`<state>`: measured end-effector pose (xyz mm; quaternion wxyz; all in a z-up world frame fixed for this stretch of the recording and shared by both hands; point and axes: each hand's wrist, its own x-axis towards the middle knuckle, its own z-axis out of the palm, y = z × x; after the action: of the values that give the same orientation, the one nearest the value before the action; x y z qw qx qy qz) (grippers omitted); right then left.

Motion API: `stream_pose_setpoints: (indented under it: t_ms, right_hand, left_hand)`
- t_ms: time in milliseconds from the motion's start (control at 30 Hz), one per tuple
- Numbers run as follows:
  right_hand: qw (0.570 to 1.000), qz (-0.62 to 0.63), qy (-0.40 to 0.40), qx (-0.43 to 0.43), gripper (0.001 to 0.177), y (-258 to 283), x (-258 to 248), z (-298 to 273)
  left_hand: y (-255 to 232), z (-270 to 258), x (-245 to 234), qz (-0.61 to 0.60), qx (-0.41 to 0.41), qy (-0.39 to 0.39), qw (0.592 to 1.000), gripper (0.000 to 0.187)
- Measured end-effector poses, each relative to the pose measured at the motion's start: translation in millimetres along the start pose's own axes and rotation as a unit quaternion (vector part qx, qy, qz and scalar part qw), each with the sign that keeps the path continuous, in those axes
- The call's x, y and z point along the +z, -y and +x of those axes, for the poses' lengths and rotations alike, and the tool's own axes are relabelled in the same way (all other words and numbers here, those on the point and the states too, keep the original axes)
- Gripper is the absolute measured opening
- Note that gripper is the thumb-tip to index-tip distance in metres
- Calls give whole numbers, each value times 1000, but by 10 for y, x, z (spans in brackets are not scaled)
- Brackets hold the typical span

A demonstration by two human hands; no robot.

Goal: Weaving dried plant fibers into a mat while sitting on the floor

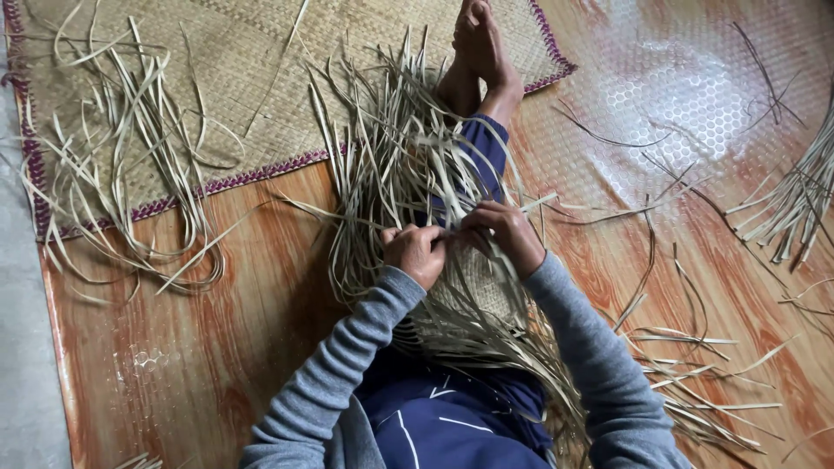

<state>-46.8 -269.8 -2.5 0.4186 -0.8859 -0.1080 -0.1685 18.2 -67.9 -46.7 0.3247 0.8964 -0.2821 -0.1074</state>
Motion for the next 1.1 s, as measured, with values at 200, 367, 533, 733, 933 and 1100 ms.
stream_pose_setpoints:
  t_ms: [200, 367, 533, 733, 933, 1100]
  right_hand:
    - [959, -171, -98, -203, 8, 126, 206, -290]
    - [932, -227, -119, -256, 14, 31, 264, -338]
    - [920, -254, -123, -273, 13, 191, 193, -262]
    - [950, -175, -121, -227, 23, 40, 245, -128]
    - [983, -146, -32, -107, 15, 250, 51, 154]
    - [996, -16, -3, 85, 8, 28, 11, 195]
  left_hand:
    - [-232, 41, -412, -52, -47, 72, 995, 22]
    - [-170, 114, -385, -68, -72, 90, 991, 27]
    - [-285, 102, -473, -88, -88, 80, 989, 27]
    - [-176, 106, -268, 20, -34, 64, 997, 12]
    - [-192, 128, -320, -2, -49, 69, 996, 17]
    - [-272, 214, -461, -67, -99, 119, 986, 24]
